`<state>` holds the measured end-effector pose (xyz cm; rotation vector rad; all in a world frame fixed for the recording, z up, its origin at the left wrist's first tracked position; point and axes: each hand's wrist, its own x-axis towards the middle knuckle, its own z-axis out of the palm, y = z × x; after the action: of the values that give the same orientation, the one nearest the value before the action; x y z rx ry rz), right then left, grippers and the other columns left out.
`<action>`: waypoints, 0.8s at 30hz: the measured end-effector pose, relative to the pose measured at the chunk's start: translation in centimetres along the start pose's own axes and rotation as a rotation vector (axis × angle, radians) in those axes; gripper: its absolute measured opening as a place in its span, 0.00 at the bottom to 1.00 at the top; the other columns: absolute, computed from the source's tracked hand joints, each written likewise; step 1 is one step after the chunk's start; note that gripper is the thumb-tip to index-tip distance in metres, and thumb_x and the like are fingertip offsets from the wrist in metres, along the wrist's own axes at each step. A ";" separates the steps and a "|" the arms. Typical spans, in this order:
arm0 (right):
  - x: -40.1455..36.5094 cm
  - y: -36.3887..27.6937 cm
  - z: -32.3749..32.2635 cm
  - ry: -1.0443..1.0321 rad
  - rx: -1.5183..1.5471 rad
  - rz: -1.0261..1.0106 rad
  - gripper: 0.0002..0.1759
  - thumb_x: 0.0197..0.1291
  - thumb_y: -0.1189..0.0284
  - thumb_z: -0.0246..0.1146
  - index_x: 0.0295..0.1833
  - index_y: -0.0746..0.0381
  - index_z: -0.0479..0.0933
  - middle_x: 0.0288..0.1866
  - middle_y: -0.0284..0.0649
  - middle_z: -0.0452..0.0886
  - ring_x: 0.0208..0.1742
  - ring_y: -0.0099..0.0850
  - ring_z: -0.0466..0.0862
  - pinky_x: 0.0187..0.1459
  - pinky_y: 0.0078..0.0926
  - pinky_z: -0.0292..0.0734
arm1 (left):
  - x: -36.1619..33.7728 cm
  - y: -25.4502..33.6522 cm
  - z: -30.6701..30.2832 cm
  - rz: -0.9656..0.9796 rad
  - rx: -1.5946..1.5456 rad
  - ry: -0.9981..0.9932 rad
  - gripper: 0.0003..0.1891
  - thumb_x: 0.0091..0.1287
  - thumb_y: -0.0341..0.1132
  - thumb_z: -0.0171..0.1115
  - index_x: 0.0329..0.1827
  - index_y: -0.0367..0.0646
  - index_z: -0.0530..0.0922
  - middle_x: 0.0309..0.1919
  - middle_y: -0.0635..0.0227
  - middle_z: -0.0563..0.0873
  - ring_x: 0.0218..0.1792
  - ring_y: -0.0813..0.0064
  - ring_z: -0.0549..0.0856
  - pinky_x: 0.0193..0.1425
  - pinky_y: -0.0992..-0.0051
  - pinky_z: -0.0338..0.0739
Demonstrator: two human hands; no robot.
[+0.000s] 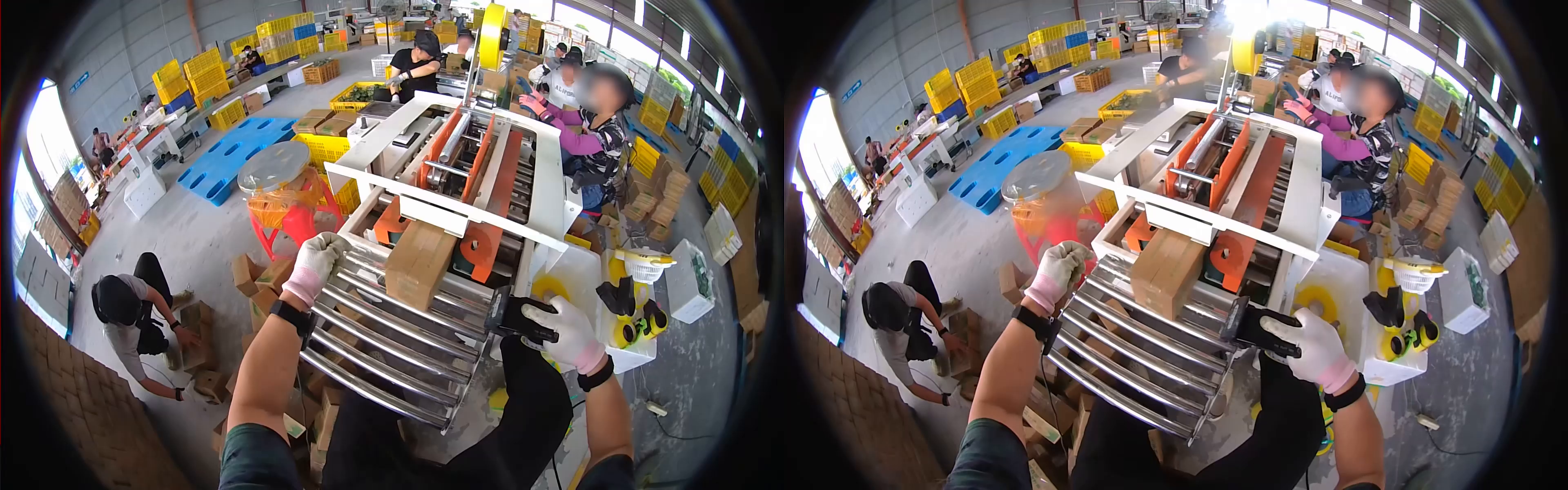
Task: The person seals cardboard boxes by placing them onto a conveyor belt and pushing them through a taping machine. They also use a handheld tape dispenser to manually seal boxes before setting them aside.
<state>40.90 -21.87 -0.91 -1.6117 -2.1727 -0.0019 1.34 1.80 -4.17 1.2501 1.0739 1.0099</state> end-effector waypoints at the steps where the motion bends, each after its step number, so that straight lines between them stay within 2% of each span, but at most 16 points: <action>1: 0.6 0.3 0.3 -0.006 -0.007 0.001 0.30 0.48 0.69 0.74 0.61 0.42 0.81 0.35 0.44 0.71 0.33 0.45 0.77 0.36 0.38 0.74 | 0.6 0.0 0.0 -0.003 0.006 0.012 0.10 0.71 0.21 0.48 0.39 0.36 0.80 0.24 0.74 0.77 0.20 0.84 0.72 0.25 0.83 0.67; 2: 1.1 1.1 0.9 0.002 0.008 0.003 0.32 0.47 0.72 0.72 0.62 0.42 0.81 0.34 0.44 0.70 0.33 0.44 0.76 0.36 0.39 0.74 | 1.5 -0.5 -0.1 0.008 -0.005 0.003 0.11 0.69 0.18 0.46 0.39 0.36 0.80 0.25 0.73 0.78 0.20 0.83 0.72 0.25 0.83 0.67; 5: 2.6 2.4 2.4 -0.066 -0.007 0.048 0.33 0.47 0.74 0.70 0.62 0.41 0.81 0.36 0.45 0.73 0.35 0.46 0.78 0.38 0.39 0.75 | 4.0 -2.7 -0.6 -0.004 0.011 -0.006 0.08 0.74 0.25 0.51 0.40 0.37 0.80 0.26 0.73 0.80 0.22 0.87 0.73 0.26 0.85 0.67; 9: 4.5 3.2 6.5 -0.233 0.111 0.062 0.32 0.50 0.74 0.67 0.64 0.39 0.79 0.44 0.48 0.78 0.43 0.48 0.81 0.43 0.39 0.78 | 7.7 -9.8 -1.5 -0.048 0.146 -0.124 0.11 0.65 0.17 0.49 0.39 0.36 0.80 0.27 0.73 0.80 0.24 0.84 0.74 0.27 0.80 0.70; 11: 5.8 2.8 9.6 -0.272 0.121 0.040 0.35 0.50 0.76 0.64 0.66 0.38 0.78 0.41 0.49 0.77 0.42 0.48 0.81 0.42 0.40 0.77 | 6.7 -12.1 0.6 -0.218 0.393 -0.286 0.07 0.66 0.24 0.56 0.42 0.32 0.82 0.32 0.70 0.85 0.30 0.81 0.81 0.36 0.79 0.76; 13: 7.3 2.3 13.0 -0.284 0.124 -0.027 0.37 0.50 0.78 0.63 0.68 0.37 0.76 0.41 0.50 0.75 0.41 0.49 0.80 0.42 0.41 0.77 | 5.8 -15.0 3.0 0.078 0.481 -0.336 0.11 0.67 0.30 0.61 0.46 0.30 0.81 0.36 0.65 0.88 0.37 0.78 0.84 0.43 0.76 0.79; 16: 7.1 0.9 12.7 -0.366 0.125 0.021 0.38 0.49 0.79 0.63 0.68 0.37 0.75 0.40 0.50 0.75 0.38 0.49 0.80 0.41 0.41 0.77 | 6.1 -17.7 1.4 -0.198 0.269 -0.545 0.14 0.67 0.35 0.64 0.48 0.30 0.80 0.43 0.58 0.89 0.44 0.69 0.87 0.49 0.71 0.79; 17: 6.7 0.3 12.5 -0.387 0.126 0.022 0.39 0.49 0.79 0.63 0.68 0.37 0.75 0.41 0.50 0.75 0.38 0.49 0.80 0.40 0.41 0.78 | 5.6 -18.7 0.8 -0.116 0.411 -0.543 0.15 0.68 0.35 0.64 0.50 0.30 0.79 0.45 0.57 0.88 0.46 0.66 0.87 0.50 0.70 0.79; 18: 5.9 -0.3 12.6 -0.260 0.191 -0.064 0.39 0.48 0.79 0.64 0.67 0.36 0.76 0.42 0.49 0.76 0.37 0.48 0.80 0.40 0.40 0.79 | 4.4 -20.0 -0.1 -0.030 0.554 -0.535 0.17 0.68 0.35 0.64 0.52 0.30 0.78 0.46 0.55 0.88 0.48 0.64 0.87 0.52 0.68 0.78; 19: 5.6 -1.6 11.7 -0.406 0.125 -0.031 0.39 0.47 0.79 0.64 0.67 0.35 0.76 0.44 0.48 0.76 0.39 0.47 0.81 0.42 0.39 0.80 | 3.3 -21.0 -1.0 0.072 0.658 -0.541 0.20 0.68 0.39 0.63 0.55 0.32 0.76 0.49 0.53 0.87 0.49 0.60 0.86 0.54 0.66 0.78; 20: 4.8 -2.4 11.7 -0.361 0.128 -0.069 0.40 0.47 0.79 0.63 0.67 0.35 0.76 0.42 0.48 0.76 0.38 0.47 0.80 0.41 0.39 0.79 | 2.2 -22.0 -1.8 0.175 0.762 -0.537 0.23 0.69 0.42 0.63 0.59 0.34 0.74 0.53 0.51 0.86 0.51 0.56 0.86 0.55 0.65 0.78; 21: 3.9 -3.3 11.8 -0.321 0.135 -0.106 0.40 0.46 0.80 0.63 0.67 0.34 0.76 0.41 0.48 0.75 0.38 0.46 0.80 0.40 0.39 0.79 | 1.8 -22.8 -3.4 0.222 0.774 -0.538 0.24 0.70 0.45 0.62 0.59 0.36 0.74 0.52 0.51 0.86 0.51 0.59 0.86 0.54 0.66 0.79; 22: 3.3 -4.3 11.5 -0.400 0.113 -0.038 0.41 0.46 0.81 0.62 0.66 0.34 0.76 0.37 0.47 0.74 0.36 0.44 0.79 0.38 0.40 0.78 | 1.4 -23.5 -5.4 0.270 0.787 -0.543 0.24 0.71 0.48 0.61 0.60 0.38 0.74 0.52 0.51 0.86 0.50 0.61 0.86 0.53 0.67 0.79; 23: 2.6 -4.7 11.9 -0.381 0.121 -0.051 0.41 0.46 0.81 0.62 0.67 0.33 0.76 0.37 0.47 0.73 0.36 0.44 0.78 0.38 0.40 0.77 | -1.7 -16.4 -3.5 -0.150 0.450 -0.462 0.27 0.72 0.54 0.58 0.62 0.40 0.73 0.51 0.53 0.86 0.49 0.66 0.86 0.51 0.70 0.80; 24: 1.9 -4.8 12.4 -0.363 0.129 -0.064 0.42 0.45 0.81 0.63 0.67 0.33 0.75 0.36 0.47 0.73 0.35 0.44 0.78 0.37 0.40 0.77 | -5.1 -8.4 -1.2 -0.501 0.086 -0.229 0.30 0.73 0.59 0.54 0.64 0.43 0.73 0.50 0.55 0.85 0.47 0.71 0.86 0.48 0.72 0.80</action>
<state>31.86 -18.60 -10.30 -1.5653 -2.4321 0.4338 -0.90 -3.45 -12.30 1.0577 1.1780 0.4334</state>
